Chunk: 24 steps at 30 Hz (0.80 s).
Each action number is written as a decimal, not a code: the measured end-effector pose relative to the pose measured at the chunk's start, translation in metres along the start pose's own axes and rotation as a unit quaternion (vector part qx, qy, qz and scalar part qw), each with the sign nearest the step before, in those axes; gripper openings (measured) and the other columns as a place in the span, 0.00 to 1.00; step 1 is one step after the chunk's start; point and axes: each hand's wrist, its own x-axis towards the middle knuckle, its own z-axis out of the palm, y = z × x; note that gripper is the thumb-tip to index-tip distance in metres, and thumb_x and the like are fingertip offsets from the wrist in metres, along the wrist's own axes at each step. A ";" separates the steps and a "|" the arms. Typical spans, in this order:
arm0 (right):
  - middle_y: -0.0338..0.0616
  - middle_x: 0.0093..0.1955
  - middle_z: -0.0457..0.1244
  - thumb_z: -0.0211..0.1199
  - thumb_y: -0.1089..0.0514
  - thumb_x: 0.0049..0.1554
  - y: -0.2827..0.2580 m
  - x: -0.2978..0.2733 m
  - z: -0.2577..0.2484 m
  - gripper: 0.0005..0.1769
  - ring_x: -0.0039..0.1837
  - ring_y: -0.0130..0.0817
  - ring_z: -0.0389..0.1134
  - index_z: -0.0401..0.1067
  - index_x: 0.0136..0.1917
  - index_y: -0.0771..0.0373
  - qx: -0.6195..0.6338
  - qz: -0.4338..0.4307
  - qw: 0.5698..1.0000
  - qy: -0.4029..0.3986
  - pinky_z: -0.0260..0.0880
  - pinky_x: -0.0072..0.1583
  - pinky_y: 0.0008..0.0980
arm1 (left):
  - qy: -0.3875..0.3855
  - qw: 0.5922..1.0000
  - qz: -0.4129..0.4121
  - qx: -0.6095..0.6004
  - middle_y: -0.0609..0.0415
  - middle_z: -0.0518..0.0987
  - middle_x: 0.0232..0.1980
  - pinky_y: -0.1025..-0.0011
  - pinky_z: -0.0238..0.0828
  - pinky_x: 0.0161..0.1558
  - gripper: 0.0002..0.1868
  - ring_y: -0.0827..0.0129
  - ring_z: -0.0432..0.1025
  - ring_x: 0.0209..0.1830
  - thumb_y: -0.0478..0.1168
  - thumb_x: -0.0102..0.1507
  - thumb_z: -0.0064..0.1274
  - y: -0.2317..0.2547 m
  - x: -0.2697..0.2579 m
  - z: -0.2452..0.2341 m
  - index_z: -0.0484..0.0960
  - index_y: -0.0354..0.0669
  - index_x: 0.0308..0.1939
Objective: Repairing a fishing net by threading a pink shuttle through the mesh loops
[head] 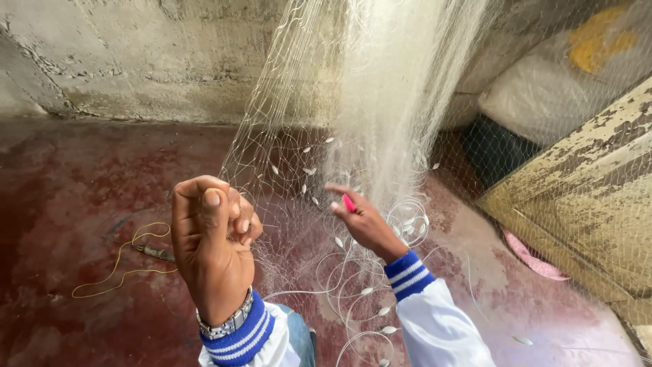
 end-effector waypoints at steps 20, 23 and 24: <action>0.51 0.44 0.60 0.50 0.65 0.55 0.040 -0.213 -0.063 0.09 0.32 0.23 0.54 0.55 0.46 0.52 0.126 -0.167 0.853 0.479 0.53 0.35 0.15 | 0.074 0.995 -0.062 -0.011 0.62 0.62 0.27 0.84 0.50 0.21 0.08 0.80 0.57 0.22 0.46 0.62 0.46 -0.044 0.020 -0.015 0.65 0.52 0.35; 0.62 0.46 0.59 0.55 0.57 0.54 0.041 -0.227 -0.081 0.08 0.33 0.28 0.55 0.57 0.43 0.49 0.190 -0.211 0.836 0.470 0.47 0.33 0.18 | 0.057 0.996 -0.068 -0.013 0.62 0.63 0.27 0.83 0.50 0.21 0.06 0.81 0.57 0.22 0.45 0.63 0.44 -0.052 0.020 -0.010 0.65 0.51 0.37; 0.62 0.46 0.59 0.55 0.57 0.54 0.039 -0.229 -0.082 0.08 0.33 0.28 0.55 0.57 0.43 0.49 0.188 -0.211 0.835 0.472 0.47 0.33 0.18 | 0.056 0.996 -0.069 -0.016 0.62 0.63 0.27 0.83 0.50 0.21 0.06 0.81 0.57 0.22 0.45 0.63 0.44 -0.057 0.020 -0.007 0.65 0.51 0.37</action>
